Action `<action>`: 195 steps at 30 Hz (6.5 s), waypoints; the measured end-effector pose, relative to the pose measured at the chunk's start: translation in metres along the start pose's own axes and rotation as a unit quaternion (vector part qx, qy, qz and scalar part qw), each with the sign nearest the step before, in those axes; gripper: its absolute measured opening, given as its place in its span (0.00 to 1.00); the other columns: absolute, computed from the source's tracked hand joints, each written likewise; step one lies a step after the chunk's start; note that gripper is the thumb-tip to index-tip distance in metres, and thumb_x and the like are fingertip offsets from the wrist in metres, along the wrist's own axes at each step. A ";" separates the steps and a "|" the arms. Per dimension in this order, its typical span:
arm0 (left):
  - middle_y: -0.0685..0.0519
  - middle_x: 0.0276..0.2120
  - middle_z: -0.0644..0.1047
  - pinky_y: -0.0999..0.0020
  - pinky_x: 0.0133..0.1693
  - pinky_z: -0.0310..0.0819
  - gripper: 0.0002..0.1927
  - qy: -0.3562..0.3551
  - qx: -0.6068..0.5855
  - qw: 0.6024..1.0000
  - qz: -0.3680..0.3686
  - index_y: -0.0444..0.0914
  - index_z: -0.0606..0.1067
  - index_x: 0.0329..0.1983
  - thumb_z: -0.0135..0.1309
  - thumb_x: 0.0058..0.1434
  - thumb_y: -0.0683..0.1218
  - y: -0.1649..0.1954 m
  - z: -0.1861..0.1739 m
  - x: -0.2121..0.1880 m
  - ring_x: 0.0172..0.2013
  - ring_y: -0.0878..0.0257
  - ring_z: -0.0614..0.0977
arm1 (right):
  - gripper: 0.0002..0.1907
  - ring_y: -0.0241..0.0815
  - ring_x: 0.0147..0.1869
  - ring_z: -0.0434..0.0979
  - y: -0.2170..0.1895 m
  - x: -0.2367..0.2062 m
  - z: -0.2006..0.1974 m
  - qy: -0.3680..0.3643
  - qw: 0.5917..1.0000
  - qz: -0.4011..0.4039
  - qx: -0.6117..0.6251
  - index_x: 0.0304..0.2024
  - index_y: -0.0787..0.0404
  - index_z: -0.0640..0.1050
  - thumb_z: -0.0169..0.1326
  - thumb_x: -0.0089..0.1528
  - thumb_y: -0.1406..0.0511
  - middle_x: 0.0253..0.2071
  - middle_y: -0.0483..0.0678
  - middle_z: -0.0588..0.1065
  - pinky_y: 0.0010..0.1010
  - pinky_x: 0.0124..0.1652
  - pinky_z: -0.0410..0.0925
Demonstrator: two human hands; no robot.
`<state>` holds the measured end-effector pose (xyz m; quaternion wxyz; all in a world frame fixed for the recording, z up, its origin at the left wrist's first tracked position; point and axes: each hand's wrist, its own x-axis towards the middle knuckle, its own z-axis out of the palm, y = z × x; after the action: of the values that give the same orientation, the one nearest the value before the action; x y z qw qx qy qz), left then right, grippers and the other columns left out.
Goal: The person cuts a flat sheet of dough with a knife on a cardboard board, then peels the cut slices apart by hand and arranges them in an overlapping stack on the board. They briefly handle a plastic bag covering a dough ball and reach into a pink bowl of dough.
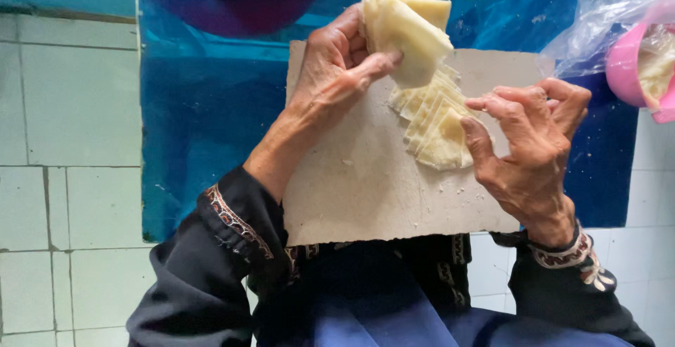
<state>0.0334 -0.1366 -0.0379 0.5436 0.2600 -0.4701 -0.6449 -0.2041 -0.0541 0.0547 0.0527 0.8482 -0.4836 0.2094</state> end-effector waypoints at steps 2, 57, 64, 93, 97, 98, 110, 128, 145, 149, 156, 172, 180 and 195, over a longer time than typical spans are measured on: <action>0.51 0.55 0.79 0.69 0.60 0.78 0.26 -0.030 -0.011 0.999 -0.027 0.33 0.69 0.65 0.58 0.64 0.32 0.002 0.000 -0.002 0.56 0.64 0.81 | 0.12 0.50 0.58 0.67 -0.004 0.011 -0.007 0.005 0.999 0.006 0.047 0.50 0.57 0.80 0.68 0.66 0.67 0.49 0.47 0.77 0.38 0.58 0.61; 0.52 0.52 0.81 0.71 0.58 0.78 0.19 0.019 0.046 0.998 -0.034 0.33 0.71 0.63 0.57 0.70 0.39 0.007 0.003 -0.002 0.53 0.67 0.82 | 0.17 0.44 0.58 0.80 0.021 -0.006 0.010 -0.037 0.480 0.401 0.779 0.55 0.69 0.76 0.53 0.65 0.68 0.52 0.54 0.79 0.40 0.59 0.73; 0.51 0.53 0.80 0.72 0.60 0.78 0.17 0.001 0.049 0.999 -0.023 0.33 0.71 0.62 0.57 0.72 0.39 0.009 0.003 -0.005 0.55 0.67 0.82 | 0.08 0.37 0.50 0.78 0.032 0.002 -0.019 0.015 0.887 0.224 0.402 0.46 0.59 0.79 0.62 0.65 0.69 0.43 0.47 0.78 0.31 0.50 0.71; 0.51 0.53 0.81 0.71 0.60 0.79 0.17 0.000 0.078 0.997 -0.006 0.32 0.72 0.62 0.58 0.72 0.39 0.007 0.001 -0.006 0.55 0.67 0.82 | 0.19 0.55 0.50 0.72 -0.003 -0.036 -0.012 -0.017 0.991 -0.009 0.134 0.43 0.60 0.81 0.71 0.50 0.69 0.43 0.48 0.77 0.42 0.52 0.67; 0.50 0.55 0.80 0.69 0.63 0.79 0.18 -0.014 0.051 0.999 -0.013 0.32 0.70 0.63 0.58 0.72 0.39 0.005 0.002 -0.005 0.57 0.66 0.82 | 0.17 0.55 0.50 0.72 -0.014 -0.024 -0.017 0.013 0.990 0.018 0.139 0.44 0.61 0.80 0.69 0.54 0.72 0.44 0.51 0.76 0.41 0.49 0.69; 0.50 0.55 0.80 0.69 0.63 0.79 0.18 -0.018 0.042 0.999 -0.017 0.32 0.70 0.63 0.58 0.72 0.38 0.006 0.002 -0.004 0.57 0.66 0.82 | 0.16 0.54 0.51 0.73 -0.016 -0.020 -0.016 0.018 0.991 0.013 0.131 0.45 0.61 0.80 0.69 0.56 0.73 0.45 0.51 0.76 0.39 0.48 0.69; 0.47 0.56 0.79 0.66 0.61 0.79 0.25 -0.014 -0.008 0.999 -0.051 0.32 0.68 0.64 0.60 0.65 0.33 0.005 0.002 0.000 0.57 0.62 0.82 | 0.20 0.53 0.50 0.75 -0.054 0.021 -0.002 0.004 0.982 -0.102 0.158 0.50 0.62 0.78 0.67 0.57 0.76 0.45 0.51 0.76 0.44 0.52 0.67; 0.50 0.54 0.80 0.69 0.61 0.75 0.24 0.002 0.026 0.998 -0.050 0.33 0.71 0.62 0.59 0.62 0.34 0.015 0.007 0.000 0.56 0.64 0.81 | 0.14 0.47 0.51 0.78 0.150 0.023 -0.080 0.033 0.972 0.217 -0.082 0.55 0.61 0.76 0.58 0.67 0.65 0.49 0.51 0.77 0.36 0.47 0.70; 0.50 0.57 0.79 0.69 0.61 0.75 0.28 0.042 0.044 0.993 -0.106 0.33 0.69 0.66 0.58 0.61 0.33 0.018 0.007 0.000 0.57 0.64 0.81 | 0.30 0.42 0.56 0.76 0.280 0.061 -0.040 -0.062 0.887 0.368 0.271 0.62 0.58 0.72 0.54 0.69 0.45 0.55 0.43 0.75 0.41 0.46 0.70; 0.49 0.56 0.79 0.69 0.61 0.75 0.28 0.041 0.042 0.992 -0.108 0.33 0.69 0.66 0.58 0.62 0.33 0.019 0.007 -0.002 0.56 0.64 0.81 | 0.23 0.42 0.50 0.80 0.281 0.059 -0.038 -0.009 0.875 0.361 0.322 0.56 0.62 0.75 0.63 0.68 0.54 0.49 0.46 0.77 0.40 0.43 0.71; 0.49 0.57 0.78 0.69 0.61 0.75 0.29 0.044 0.056 0.991 -0.110 0.34 0.68 0.67 0.58 0.61 0.33 0.021 0.008 -0.002 0.57 0.63 0.81 | 0.22 0.50 0.61 0.81 0.265 0.053 -0.037 0.006 0.832 0.259 0.491 0.61 0.67 0.73 0.62 0.67 0.68 0.57 0.54 0.77 0.44 0.61 0.73; 0.50 0.57 0.78 0.68 0.62 0.75 0.26 0.024 0.047 0.994 -0.097 0.34 0.68 0.65 0.57 0.63 0.33 0.016 0.006 -0.002 0.57 0.64 0.80 | 0.33 0.50 0.60 0.79 0.168 0.061 -0.065 -0.037 0.998 0.053 -0.010 0.65 0.64 0.71 0.68 0.63 0.58 0.55 0.55 0.79 0.56 0.67 0.67; 0.49 0.55 0.79 0.68 0.61 0.75 0.23 -0.001 0.022 0.997 -0.074 0.33 0.69 0.63 0.57 0.65 0.34 0.018 0.007 0.000 0.56 0.64 0.80 | 0.42 0.56 0.66 0.65 0.139 0.058 -0.055 0.010 0.954 -0.092 -0.286 0.65 0.61 0.73 0.70 0.57 0.46 0.55 0.58 0.67 0.55 0.55 0.66; 0.50 0.54 0.80 0.69 0.60 0.76 0.23 0.004 0.055 0.996 -0.077 0.34 0.70 0.62 0.57 0.64 0.36 0.024 0.011 0.001 0.55 0.65 0.81 | 0.25 0.51 0.57 0.80 0.203 0.045 -0.081 -0.130 0.962 0.178 0.160 0.68 0.66 0.71 0.54 0.69 0.66 0.56 0.60 0.76 0.40 0.55 0.72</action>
<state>0.0347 -0.1337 -0.0119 0.4793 0.3273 -0.4812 -0.6569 -0.3802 -0.1729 0.1236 -0.1850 0.7656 -0.5900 0.1777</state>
